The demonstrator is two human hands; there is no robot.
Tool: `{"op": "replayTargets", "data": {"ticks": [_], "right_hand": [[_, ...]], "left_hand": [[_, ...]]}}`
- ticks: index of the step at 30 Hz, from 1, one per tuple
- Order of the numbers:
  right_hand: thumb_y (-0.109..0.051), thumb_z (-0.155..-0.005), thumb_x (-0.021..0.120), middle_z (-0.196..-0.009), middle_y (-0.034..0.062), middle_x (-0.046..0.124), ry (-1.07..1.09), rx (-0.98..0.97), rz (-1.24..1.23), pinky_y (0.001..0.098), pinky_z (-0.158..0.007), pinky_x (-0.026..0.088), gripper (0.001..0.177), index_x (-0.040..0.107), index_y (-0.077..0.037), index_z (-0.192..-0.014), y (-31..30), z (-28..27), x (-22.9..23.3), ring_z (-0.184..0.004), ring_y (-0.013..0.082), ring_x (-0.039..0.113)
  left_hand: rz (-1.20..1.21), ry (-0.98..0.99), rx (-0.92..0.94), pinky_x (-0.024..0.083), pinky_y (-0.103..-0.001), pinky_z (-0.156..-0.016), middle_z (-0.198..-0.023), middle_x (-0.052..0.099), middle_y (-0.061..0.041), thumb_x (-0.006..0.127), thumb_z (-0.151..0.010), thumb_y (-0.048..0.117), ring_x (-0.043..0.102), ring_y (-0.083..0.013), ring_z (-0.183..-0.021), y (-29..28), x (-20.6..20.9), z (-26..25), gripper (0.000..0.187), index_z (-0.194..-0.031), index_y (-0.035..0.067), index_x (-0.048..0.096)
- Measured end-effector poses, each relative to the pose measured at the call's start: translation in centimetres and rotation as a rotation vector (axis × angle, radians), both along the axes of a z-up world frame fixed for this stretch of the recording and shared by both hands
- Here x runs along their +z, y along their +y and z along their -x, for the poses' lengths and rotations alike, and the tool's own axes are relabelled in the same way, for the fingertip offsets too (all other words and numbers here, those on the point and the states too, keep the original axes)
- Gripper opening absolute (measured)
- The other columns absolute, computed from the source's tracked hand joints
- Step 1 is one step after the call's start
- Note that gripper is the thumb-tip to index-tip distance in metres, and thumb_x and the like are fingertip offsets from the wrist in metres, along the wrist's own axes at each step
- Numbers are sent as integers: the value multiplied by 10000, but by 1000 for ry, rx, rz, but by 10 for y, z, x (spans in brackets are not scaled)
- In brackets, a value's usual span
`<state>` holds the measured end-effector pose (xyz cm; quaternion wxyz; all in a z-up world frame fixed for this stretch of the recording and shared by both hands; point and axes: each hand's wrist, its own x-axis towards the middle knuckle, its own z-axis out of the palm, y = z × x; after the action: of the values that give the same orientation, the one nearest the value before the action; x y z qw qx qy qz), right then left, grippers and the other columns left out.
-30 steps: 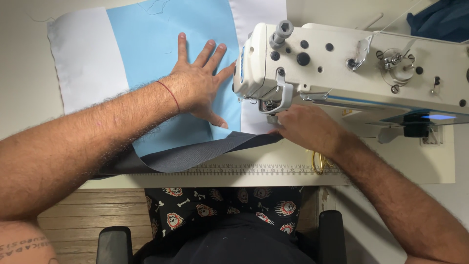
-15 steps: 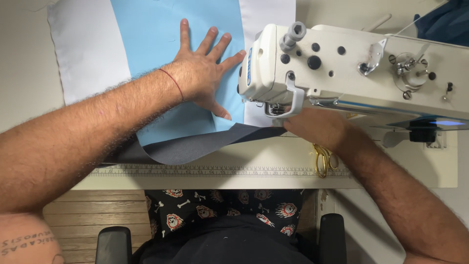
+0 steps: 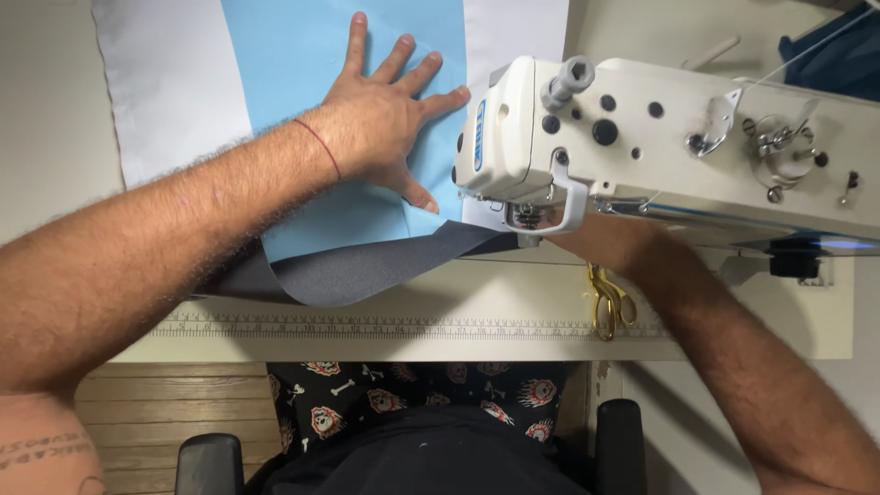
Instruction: Preparing and aligning fabric pieces for sewing, including folding edges and trimming with scissors
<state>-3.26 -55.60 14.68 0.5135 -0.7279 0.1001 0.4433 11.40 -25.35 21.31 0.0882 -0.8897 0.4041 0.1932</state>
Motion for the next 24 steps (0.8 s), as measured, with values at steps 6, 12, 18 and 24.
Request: {"op": "replayTargets", "data": {"ticks": [6, 12, 18, 24], "right_hand": [[-224, -1048, 526, -1026, 49, 657, -744, 535, 312, 375, -856, 485, 195, 656, -105, -1132, 36, -3, 53, -953, 214, 618], [-449, -1021, 518, -1544, 101, 516, -1138, 694, 380, 554, -1153, 311, 549, 494, -146, -1478, 69, 9, 93, -1426, 367, 461], [-253, -877, 719, -1080, 113, 717, -995, 868, 622, 443, -786, 606, 693, 410, -220, -1496, 55, 13, 62, -888, 277, 721], [116, -765, 722, -1058, 126, 684, -1483, 1043, 815, 381, -780, 632, 543, 568, -90, -1243, 59, 1, 79, -891, 268, 696]], "left_hand": [[299, -109, -40, 98, -698, -1178, -1635, 285, -238, 667, -712, 740, 237, -376, -1524, -1, -20, 30, 1192, -1558, -5, 280], [317, -64, 78, 60, -801, -1111, -1669, 179, -211, 709, -721, 784, 138, -380, -1544, -6, -25, 45, 1273, -1567, -22, 206], [50, 182, 184, -31, -845, -1084, -1713, -78, -167, 782, -735, 724, -94, -367, -1564, -33, 7, 40, 1379, -1605, 23, -27], [-61, 340, 300, -129, -848, -1052, -1706, -261, -154, 767, -788, 366, -260, -394, -1547, -46, 22, 35, 1295, -1600, 39, -188]]}}
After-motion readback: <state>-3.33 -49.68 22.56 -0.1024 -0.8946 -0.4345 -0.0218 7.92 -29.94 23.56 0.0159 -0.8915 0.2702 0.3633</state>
